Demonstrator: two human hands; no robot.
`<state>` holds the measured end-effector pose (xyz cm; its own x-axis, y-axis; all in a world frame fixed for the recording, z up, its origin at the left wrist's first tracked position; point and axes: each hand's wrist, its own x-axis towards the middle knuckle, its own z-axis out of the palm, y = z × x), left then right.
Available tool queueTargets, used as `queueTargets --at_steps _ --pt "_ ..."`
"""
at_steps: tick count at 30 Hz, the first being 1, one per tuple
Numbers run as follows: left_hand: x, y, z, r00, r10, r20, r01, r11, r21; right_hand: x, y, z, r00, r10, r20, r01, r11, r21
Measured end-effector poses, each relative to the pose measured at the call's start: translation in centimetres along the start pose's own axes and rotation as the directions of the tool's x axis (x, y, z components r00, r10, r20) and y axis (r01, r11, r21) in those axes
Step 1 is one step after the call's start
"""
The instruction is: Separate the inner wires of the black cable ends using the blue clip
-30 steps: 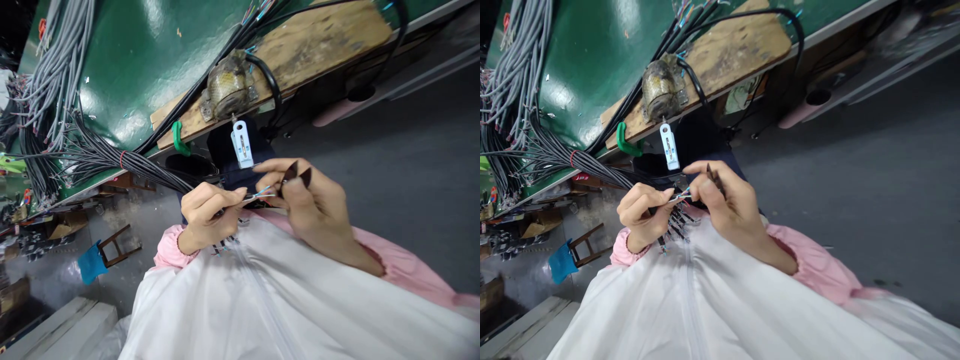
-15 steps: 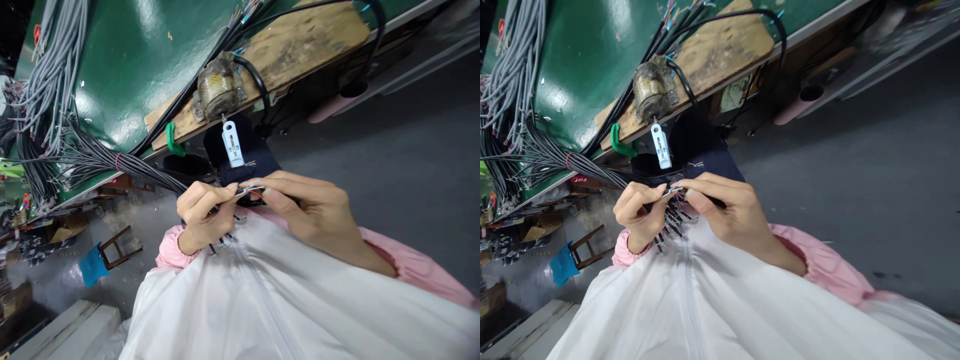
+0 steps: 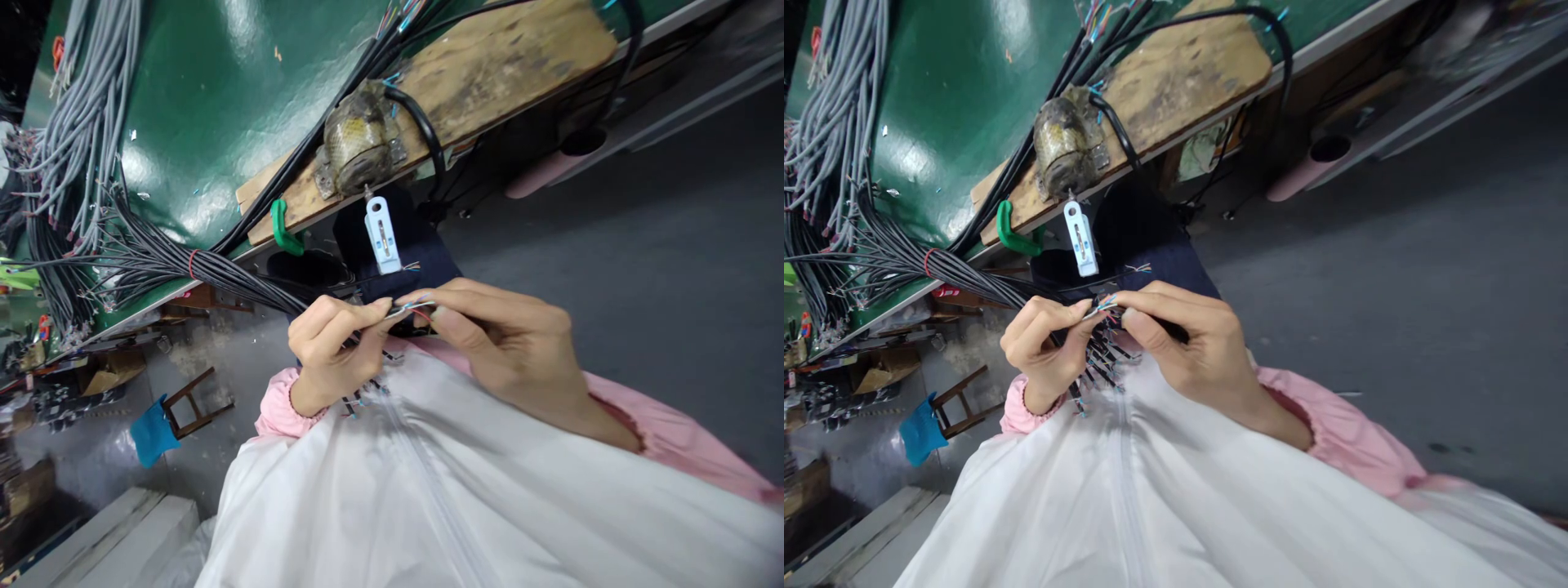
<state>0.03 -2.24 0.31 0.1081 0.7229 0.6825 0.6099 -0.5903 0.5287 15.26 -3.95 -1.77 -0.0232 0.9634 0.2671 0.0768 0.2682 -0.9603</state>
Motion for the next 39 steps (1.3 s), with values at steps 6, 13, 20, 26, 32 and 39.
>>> queueTargets --at_steps 6,13,20,26,32,39 --pt "0.6 -0.1 -1.4 0.989 0.031 0.148 -0.036 0.999 0.033 0.0 0.2 1.2 0.986 -0.133 -0.103 0.121 0.986 -0.116" --pt "1.2 0.3 -2.2 0.962 -0.046 0.269 0.046 0.999 0.005 -0.3 0.3 2.1 0.964 -0.217 -0.154 0.19 0.967 -0.17" --pt "1.9 0.0 -3.0 0.912 -0.171 0.372 0.234 0.963 -0.132 -0.4 0.7 2.5 0.963 -0.205 -0.176 0.175 0.969 -0.173" --pt "0.9 -0.8 -1.8 0.968 -0.093 0.233 0.14 0.971 -0.193 -0.2 0.2 2.4 0.947 -0.162 -0.279 0.127 0.982 -0.14" --pt "-0.1 -0.8 -1.1 0.974 -0.045 0.222 0.091 0.975 -0.205 0.4 0.1 2.2 0.957 -0.027 -0.29 0.001 0.996 -0.088" --pt "0.0 -1.5 -1.4 0.955 -0.098 0.279 0.166 0.959 -0.231 1.2 0.0 2.1 0.806 0.476 0.353 -0.588 0.572 0.572"
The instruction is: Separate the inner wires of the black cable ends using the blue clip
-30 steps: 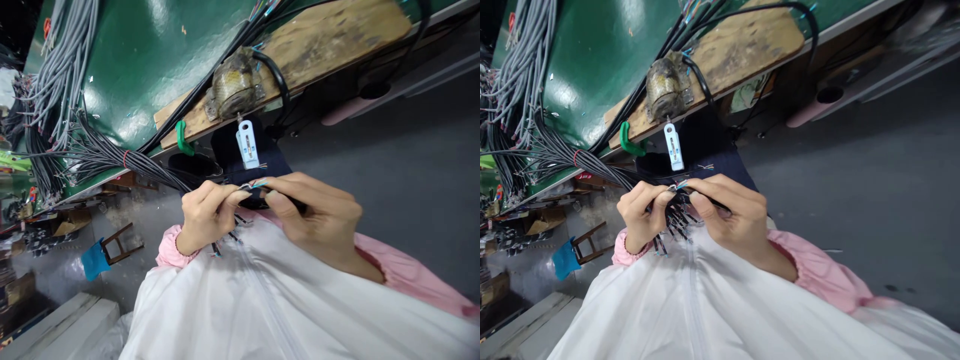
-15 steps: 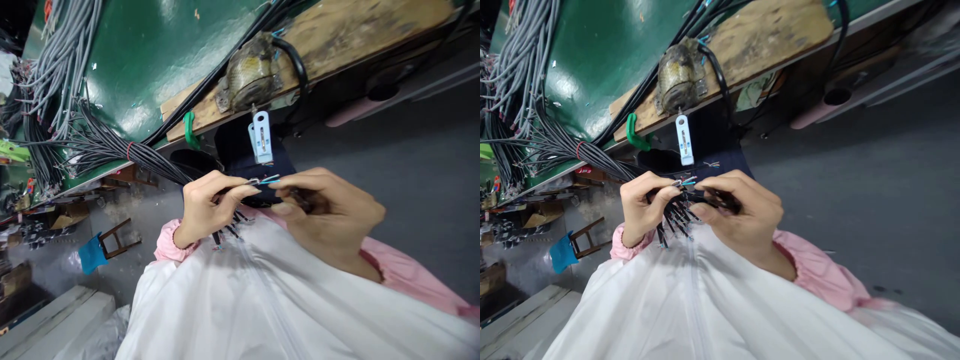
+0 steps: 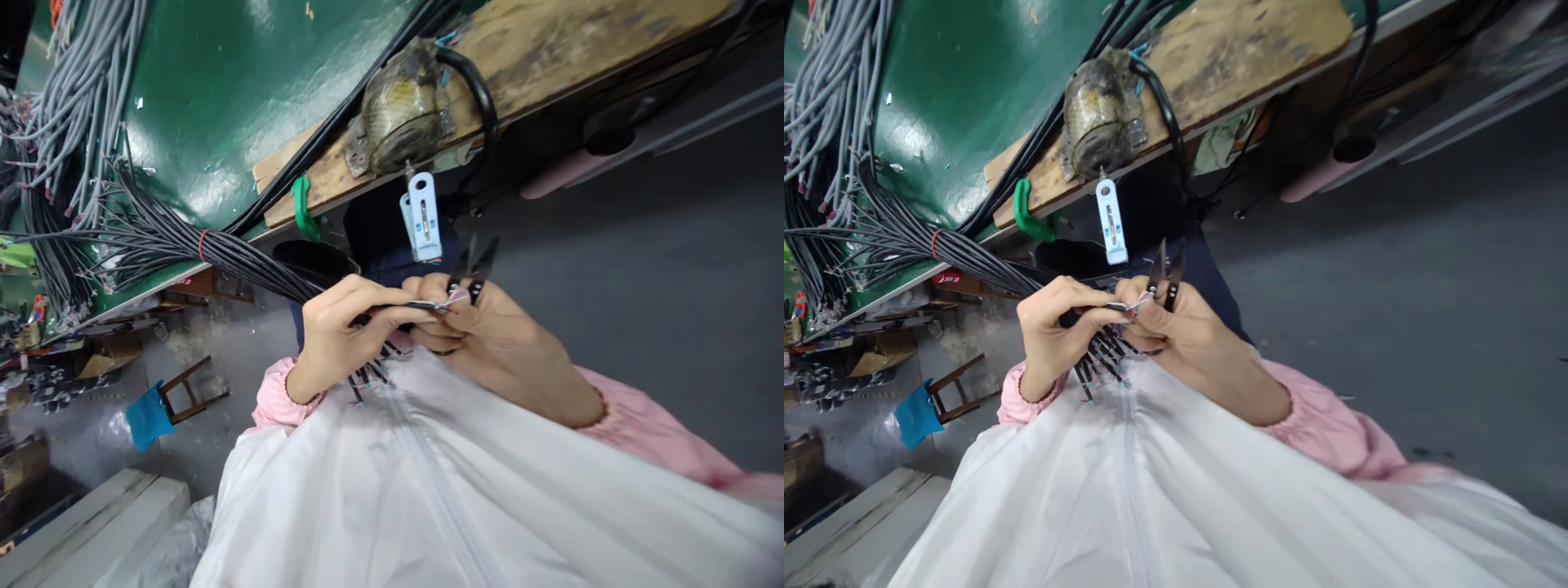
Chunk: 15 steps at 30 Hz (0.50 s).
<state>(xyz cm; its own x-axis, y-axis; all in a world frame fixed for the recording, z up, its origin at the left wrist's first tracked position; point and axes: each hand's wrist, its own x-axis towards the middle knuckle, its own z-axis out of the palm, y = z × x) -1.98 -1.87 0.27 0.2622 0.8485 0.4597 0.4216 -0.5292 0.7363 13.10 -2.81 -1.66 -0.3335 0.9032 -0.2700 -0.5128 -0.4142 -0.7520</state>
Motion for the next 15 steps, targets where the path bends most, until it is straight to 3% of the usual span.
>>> queueTargets --at_steps 1,3,4,6,7,8,10,12,13,15 --pt "0.0 0.0 0.0 1.0 -0.01 -0.001 0.01 1.0 0.005 0.1 0.1 0.0 1.0 0.008 0.008 -0.008 1.0 0.008" --pt "-0.1 0.0 -0.1 1.0 0.006 -0.011 -0.005 0.999 0.037 0.3 0.4 0.1 0.984 -0.14 -0.107 0.127 0.985 -0.115" --pt "-0.1 0.1 0.0 1.0 0.026 -0.016 -0.025 0.998 0.064 0.4 0.5 0.1 0.94 -0.277 -0.201 0.228 0.945 -0.236" --pt "-0.3 0.3 0.0 0.998 0.058 -0.024 -0.055 0.99 0.127 0.5 0.7 0.1 0.805 -0.501 -0.319 0.339 0.828 -0.447" --pt "-0.3 0.4 0.1 0.998 0.064 -0.024 -0.06 0.987 0.152 0.4 0.8 0.1 0.798 -0.508 -0.324 0.338 0.823 -0.457" --pt "-0.3 0.5 0.1 0.998 0.061 -0.025 -0.056 0.984 0.168 0.4 0.7 0.1 0.854 -0.43 -0.293 0.304 0.869 -0.391" --pt "-0.3 0.6 0.2 0.998 0.044 -0.039 -0.037 0.986 0.161 0.2 0.6 0.1 0.98 -0.154 -0.127 0.136 0.98 -0.142" --pt "-0.2 0.7 0.2 0.998 0.039 -0.058 -0.031 0.992 0.125 0.1 0.5 0.2 0.999 -0.005 0.041 0.005 1.0 -0.004" --pt "-0.2 0.8 0.2 0.997 0.036 -0.071 -0.027 0.993 0.116 0.2 0.6 0.2 0.998 -0.031 0.05 0.032 0.999 -0.029" --pt "-0.1 1.0 0.2 0.996 0.028 -0.089 -0.015 0.989 0.146 0.6 1.1 0.2 0.958 -0.281 -0.06 0.257 0.929 -0.265"
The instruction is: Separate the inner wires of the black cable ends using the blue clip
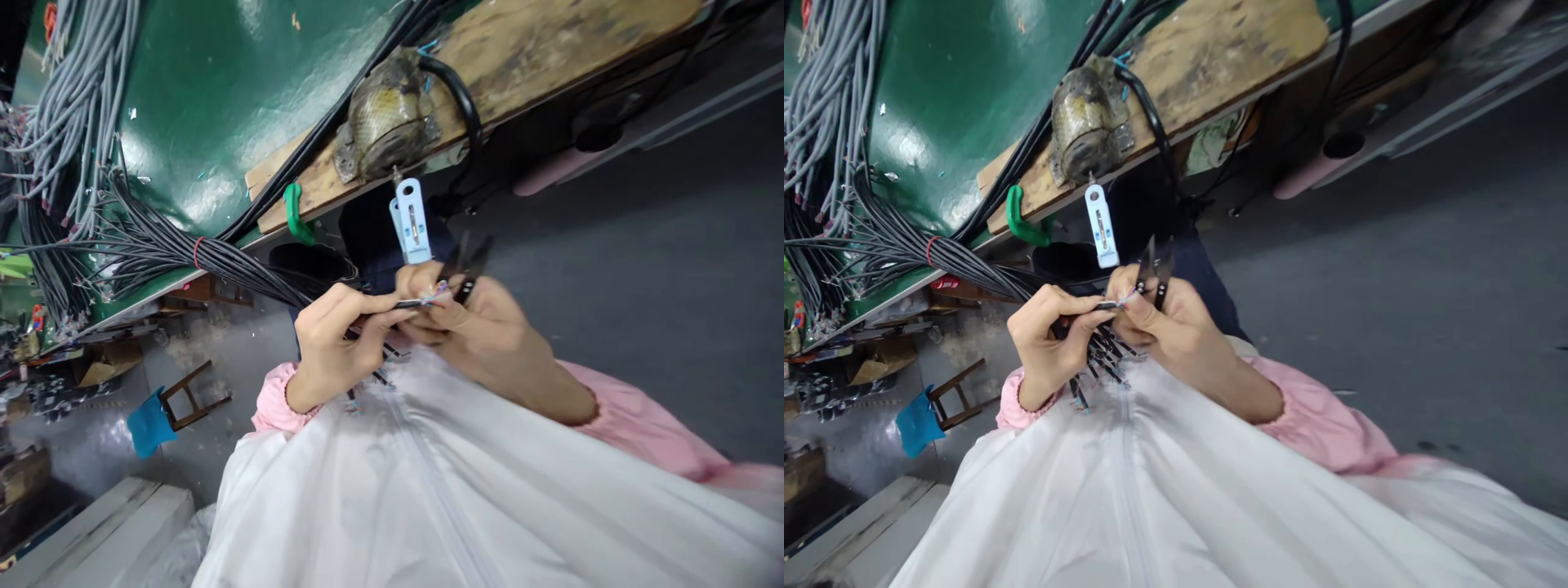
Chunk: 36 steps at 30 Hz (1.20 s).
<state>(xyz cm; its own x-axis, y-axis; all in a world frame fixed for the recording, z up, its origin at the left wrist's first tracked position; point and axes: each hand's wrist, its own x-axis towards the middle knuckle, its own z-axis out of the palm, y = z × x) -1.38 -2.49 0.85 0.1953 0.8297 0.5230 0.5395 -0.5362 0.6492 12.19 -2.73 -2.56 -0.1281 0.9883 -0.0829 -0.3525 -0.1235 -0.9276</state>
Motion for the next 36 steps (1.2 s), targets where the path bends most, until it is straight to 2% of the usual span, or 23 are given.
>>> queueTargets --at_steps 1,2,3,4,5,6,7,9,10,11,13,14,15,16,17,18,19,20,22,24,28,33,36 --pt "0.0 0.2 -0.1 1.0 -0.005 0.001 0.005 0.999 0.036 0.2 0.4 0.1 0.979 -0.175 -0.108 0.153 0.97 -0.187" --pt "0.1 0.3 -0.1 1.0 -0.009 0.009 0.009 0.997 0.078 0.4 0.8 0.3 0.911 -0.366 -0.191 0.274 0.882 -0.385" --pt "0.1 0.5 -0.2 1.0 -0.011 0.026 0.008 0.993 0.117 0.5 1.2 0.4 0.819 -0.526 -0.228 0.341 0.766 -0.545" --pt "0.2 0.6 -0.3 0.999 -0.01 0.046 0.003 0.989 0.149 0.6 1.5 0.5 0.744 -0.626 -0.234 0.367 0.675 -0.64" --pt "0.3 0.7 -0.4 0.998 -0.006 0.062 -0.004 0.985 0.171 0.6 1.6 0.6 0.712 -0.661 -0.235 0.372 0.64 -0.672" --pt "0.4 0.6 -0.5 0.997 -0.007 0.072 -0.006 0.983 0.185 0.5 1.5 0.6 0.735 -0.636 -0.235 0.373 0.669 -0.643" --pt "0.5 0.6 -0.6 0.997 -0.008 0.075 -0.006 0.982 0.188 0.4 1.4 0.6 0.799 -0.557 -0.228 0.359 0.745 -0.562" --pt "0.7 0.3 -0.6 0.998 -0.006 0.069 -0.005 0.987 0.163 0.0 0.8 0.5 0.949 -0.289 -0.128 0.238 0.919 -0.314" --pt "0.8 0.2 -0.6 0.998 -0.002 0.067 -0.007 0.99 0.139 -0.2 0.5 0.4 0.982 -0.182 -0.058 0.165 0.961 -0.222" --pt "0.9 0.1 -0.7 0.998 0.006 0.069 -0.014 0.994 0.111 -0.3 0.3 0.3 0.991 -0.134 -0.021 0.128 0.975 -0.181" --pt "0.9 0.1 -0.9 0.997 0.011 0.079 -0.017 0.997 0.071 0.0 0.2 -0.1 0.979 -0.185 -0.084 0.162 0.96 -0.23" --pt "0.9 0.1 -1.0 0.997 -0.002 0.082 -0.003 0.998 0.057 0.3 0.4 -0.4 0.948 -0.266 -0.175 0.206 0.931 -0.3" --pt "0.8 0.2 -1.1 0.997 -0.023 0.077 0.02 0.999 0.043 0.7 0.5 -0.7 0.892 -0.356 -0.277 0.243 0.897 -0.37" --pt "0.8 0.2 -1.2 0.997 -0.047 0.066 0.045 0.999 0.024 1.0 0.7 -1.1 0.821 -0.432 -0.373 0.255 0.863 -0.437" --pt "0.7 0.3 -1.3 0.996 -0.065 0.054 0.065 0.998 -0.001 1.3 0.9 -1.5 0.725 -0.504 -0.47 0.267 0.834 -0.482" --pt "0.6 0.3 -1.3 0.996 -0.078 0.042 0.08 0.996 -0.029 1.5 0.9 -1.7 0.63 -0.57 -0.528 0.295 0.804 -0.517" --pt "0.6 0.2 -1.3 0.996 -0.084 0.03 0.085 0.995 -0.055 1.5 0.8 -1.9 0.564 -0.597 -0.57 0.285 0.789 -0.544" --pt "0.5 0.1 -1.3 0.996 -0.086 0.019 0.088 0.993 -0.075 1.3 0.6 -1.9 0.6 -0.588 -0.543 0.242 0.78 -0.577" --pt "0.5 0.0 -1.0 0.995 -0.095 0.001 0.095 0.992 -0.088 0.5 -0.1 -1.6 0.742 -0.557 -0.374 0.243 0.743 -0.624" --pt "0.4 -0.1 -0.7 0.996 -0.091 -0.017 0.09 0.993 -0.08 -0.3 -0.9 -1.1 0.808 -0.546 -0.222 0.318 0.721 -0.615" --pt "0.3 -0.1 -0.3 0.999 -0.028 -0.038 0.026 0.997 -0.074 -1.2 -2.0 -0.9 0.847 -0.522 -0.103 0.371 0.719 -0.588" --pt "0.2 -0.1 0.0 0.999 -0.025 -0.038 0.022 0.995 -0.094 -1.1 -2.1 -1.2 0.869 -0.481 -0.117 0.325 0.732 -0.598" --pt "0.2 -0.2 0.2 0.999 -0.01 -0.051 0.006 0.996 -0.087 -1.1 -1.8 -1.0 0.86 -0.494 -0.124 0.329 0.724 -0.606"
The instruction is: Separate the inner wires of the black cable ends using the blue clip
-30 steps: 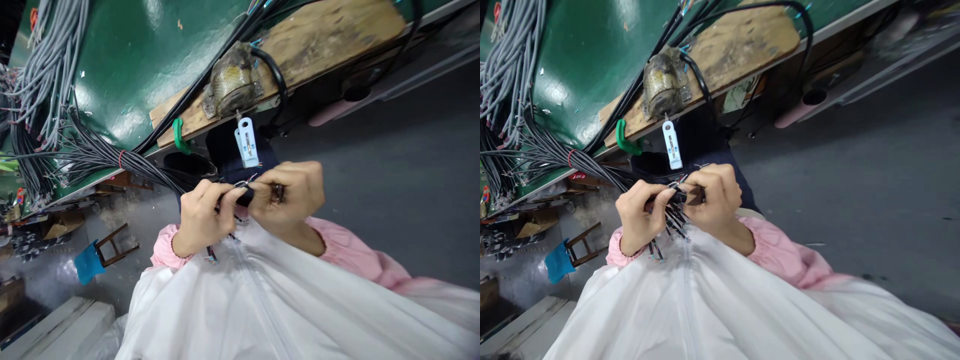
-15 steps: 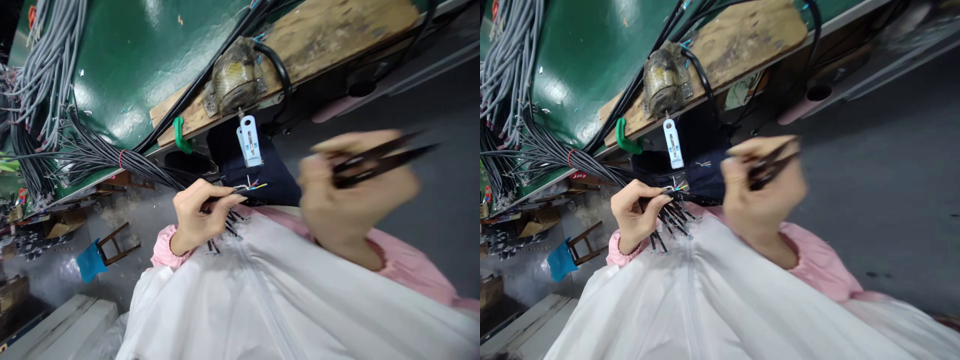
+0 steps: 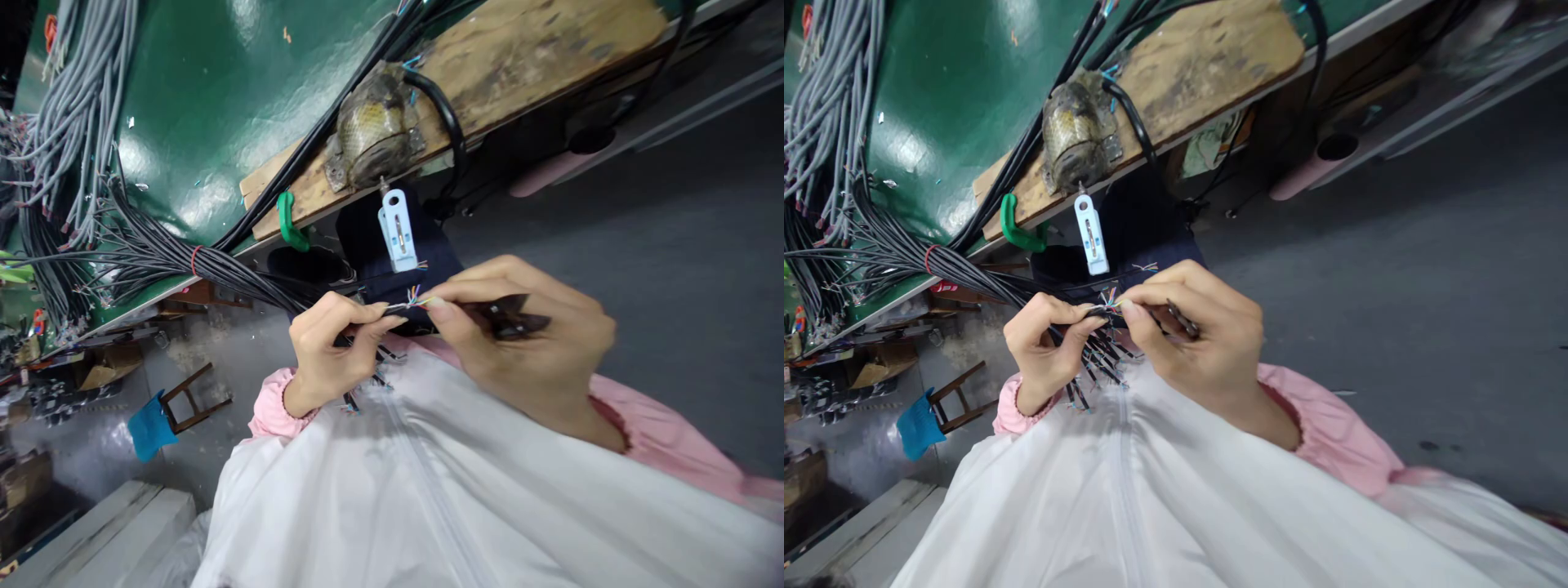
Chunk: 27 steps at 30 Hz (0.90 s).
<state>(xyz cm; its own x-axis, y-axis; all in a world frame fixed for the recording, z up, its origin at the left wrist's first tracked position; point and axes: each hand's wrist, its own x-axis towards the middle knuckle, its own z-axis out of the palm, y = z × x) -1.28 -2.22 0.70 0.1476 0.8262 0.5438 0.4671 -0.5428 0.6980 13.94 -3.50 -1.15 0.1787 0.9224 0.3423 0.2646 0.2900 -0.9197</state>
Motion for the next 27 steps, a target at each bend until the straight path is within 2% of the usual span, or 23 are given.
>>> queueTargets --at_steps 4,8,12,14,18,23,25,27 --pt "0.0 0.0 0.3 1.0 0.018 -0.025 -0.017 1.0 0.009 -0.2 0.0 0.2 0.999 -0.015 -0.034 0.015 1.0 -0.004" --pt "-0.2 -0.1 0.4 0.999 0.016 -0.047 -0.016 1.0 0.0 0.0 0.2 0.3 0.999 0.043 -0.014 -0.042 0.998 0.047" --pt "-0.3 -0.3 0.3 0.998 -0.01 -0.062 0.005 0.996 -0.085 0.3 0.7 0.5 0.981 0.154 0.121 -0.178 0.959 0.222" --pt "-0.4 -0.5 0.2 0.999 -0.028 -0.045 0.022 0.992 -0.123 0.3 1.0 0.5 0.952 0.23 0.202 -0.287 0.9 0.328" --pt "-0.4 -0.7 0.0 0.999 -0.036 -0.015 0.034 0.991 -0.126 0.3 1.4 0.6 0.88 0.326 0.345 -0.47 0.701 0.537" --pt "-0.6 -0.9 0.0 1.0 -0.026 -0.018 0.025 0.999 -0.048 0.7 0.9 0.8 0.758 0.382 0.528 -0.652 0.468 0.597" --pt "-0.6 -0.9 0.0 1.0 -0.025 -0.018 0.024 0.999 -0.038 0.8 0.7 0.8 0.728 0.406 0.552 -0.685 0.423 0.593" --pt "-0.6 -0.9 0.0 0.999 -0.035 -0.01 0.034 0.998 -0.057 0.8 0.7 0.7 0.733 0.435 0.523 -0.68 0.448 0.581"
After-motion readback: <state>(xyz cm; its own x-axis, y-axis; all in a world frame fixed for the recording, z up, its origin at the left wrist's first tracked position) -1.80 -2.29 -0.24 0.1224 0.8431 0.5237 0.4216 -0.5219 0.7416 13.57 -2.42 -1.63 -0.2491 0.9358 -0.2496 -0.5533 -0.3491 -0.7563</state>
